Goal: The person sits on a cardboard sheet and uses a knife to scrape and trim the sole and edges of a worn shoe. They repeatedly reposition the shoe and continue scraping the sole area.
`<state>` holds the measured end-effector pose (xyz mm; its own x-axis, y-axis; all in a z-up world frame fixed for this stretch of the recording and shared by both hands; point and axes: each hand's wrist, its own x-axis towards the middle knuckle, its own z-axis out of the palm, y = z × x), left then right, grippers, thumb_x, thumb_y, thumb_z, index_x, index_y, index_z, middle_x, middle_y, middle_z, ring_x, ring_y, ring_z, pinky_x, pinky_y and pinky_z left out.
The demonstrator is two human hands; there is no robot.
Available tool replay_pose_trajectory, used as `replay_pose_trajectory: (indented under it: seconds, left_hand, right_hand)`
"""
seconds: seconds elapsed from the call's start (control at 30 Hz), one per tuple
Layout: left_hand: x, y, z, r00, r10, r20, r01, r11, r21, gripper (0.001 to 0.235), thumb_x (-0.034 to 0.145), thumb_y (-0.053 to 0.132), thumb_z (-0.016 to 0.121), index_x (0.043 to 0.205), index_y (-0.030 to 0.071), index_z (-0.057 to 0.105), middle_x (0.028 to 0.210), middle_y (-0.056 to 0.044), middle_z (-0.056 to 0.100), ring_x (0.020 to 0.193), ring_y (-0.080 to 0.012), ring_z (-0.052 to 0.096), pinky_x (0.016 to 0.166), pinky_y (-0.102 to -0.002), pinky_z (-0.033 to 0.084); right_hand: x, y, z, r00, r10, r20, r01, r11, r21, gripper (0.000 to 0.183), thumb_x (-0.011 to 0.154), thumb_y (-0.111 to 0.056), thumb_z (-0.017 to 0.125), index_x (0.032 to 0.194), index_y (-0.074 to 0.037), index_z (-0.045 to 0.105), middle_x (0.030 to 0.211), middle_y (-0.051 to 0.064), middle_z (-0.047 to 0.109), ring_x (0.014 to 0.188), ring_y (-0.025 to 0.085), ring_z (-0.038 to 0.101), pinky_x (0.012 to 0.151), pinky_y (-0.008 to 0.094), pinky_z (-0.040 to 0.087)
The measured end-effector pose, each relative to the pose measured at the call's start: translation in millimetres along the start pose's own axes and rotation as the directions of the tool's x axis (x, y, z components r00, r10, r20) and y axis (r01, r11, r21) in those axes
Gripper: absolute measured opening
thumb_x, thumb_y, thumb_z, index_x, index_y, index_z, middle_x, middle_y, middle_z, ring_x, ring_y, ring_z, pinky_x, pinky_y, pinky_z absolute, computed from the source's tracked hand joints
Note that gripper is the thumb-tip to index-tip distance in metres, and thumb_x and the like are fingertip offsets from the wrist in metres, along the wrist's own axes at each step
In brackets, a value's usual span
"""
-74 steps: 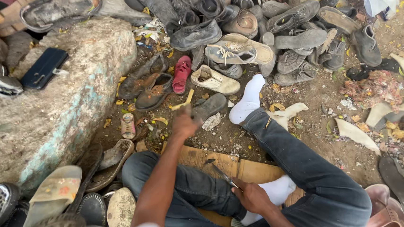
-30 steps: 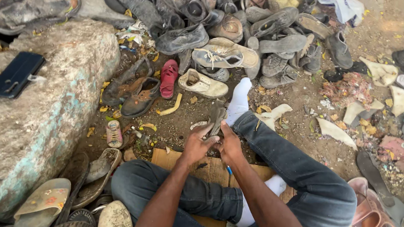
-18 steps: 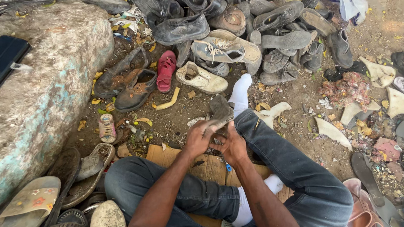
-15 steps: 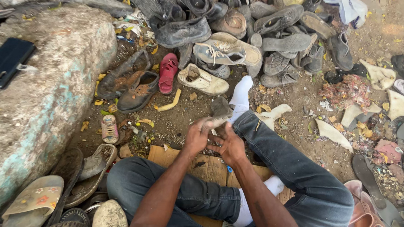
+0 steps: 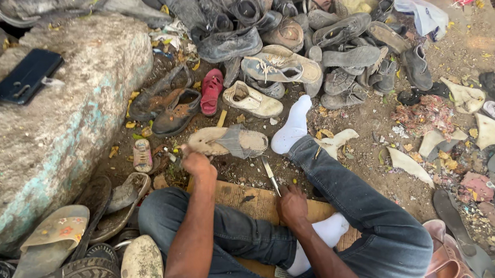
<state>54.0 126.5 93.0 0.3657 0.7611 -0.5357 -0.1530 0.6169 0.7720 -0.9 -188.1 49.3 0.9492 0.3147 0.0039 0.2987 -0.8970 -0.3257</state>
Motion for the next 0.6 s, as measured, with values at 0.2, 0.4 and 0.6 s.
replay_pose_trajectory:
  seconds: [0.2, 0.4, 0.6]
  left_hand:
    - [2, 28, 5, 0.967, -0.126, 0.220, 0.146, 0.987, -0.073, 0.050, 0.102, 0.049, 0.050, 0.121, 0.005, 0.062, 0.100, -0.010, 0.069, 0.080, -0.0225, 0.065, 0.057, -0.038, 0.052]
    - [-37, 22, 22, 0.933, -0.083, 0.349, -0.033, 0.948, 0.316, 0.045, 0.102, 0.041, 0.057, 0.119, 0.002, 0.071, 0.103, -0.012, 0.075, 0.086, -0.0183, 0.070, 0.071, -0.036, 0.061]
    - [-96, 23, 24, 0.526, 0.327, 0.785, -0.763, 0.590, 0.265, 0.035, 0.091, 0.013, 0.071, 0.122, -0.001, 0.067, 0.111, -0.017, 0.076, 0.097, -0.0259, 0.075, 0.085, -0.037, 0.060]
  right_hand:
    - [36, -26, -65, 0.884, 0.315, 0.344, -0.379, 0.055, 0.924, 0.056, 0.098, -0.039, 0.058, 0.145, -0.011, 0.054, 0.119, 0.024, 0.065, 0.111, 0.046, 0.065, 0.091, 0.052, 0.053]
    - [63, -40, -124, 0.864, 0.148, 0.481, -0.442, -0.234, 0.866, 0.082, 0.080, -0.041, 0.063, 0.151, -0.011, 0.036, 0.129, 0.014, 0.067, 0.107, 0.031, 0.072, 0.083, 0.051, 0.062]
    - [48, -39, -68, 0.791, 0.409, 0.455, -0.487, -0.030, 0.873, 0.076, 0.079, 0.001, 0.079, 0.146, 0.006, 0.045, 0.125, 0.023, 0.069, 0.099, 0.035, 0.072, 0.069, 0.044, 0.065]
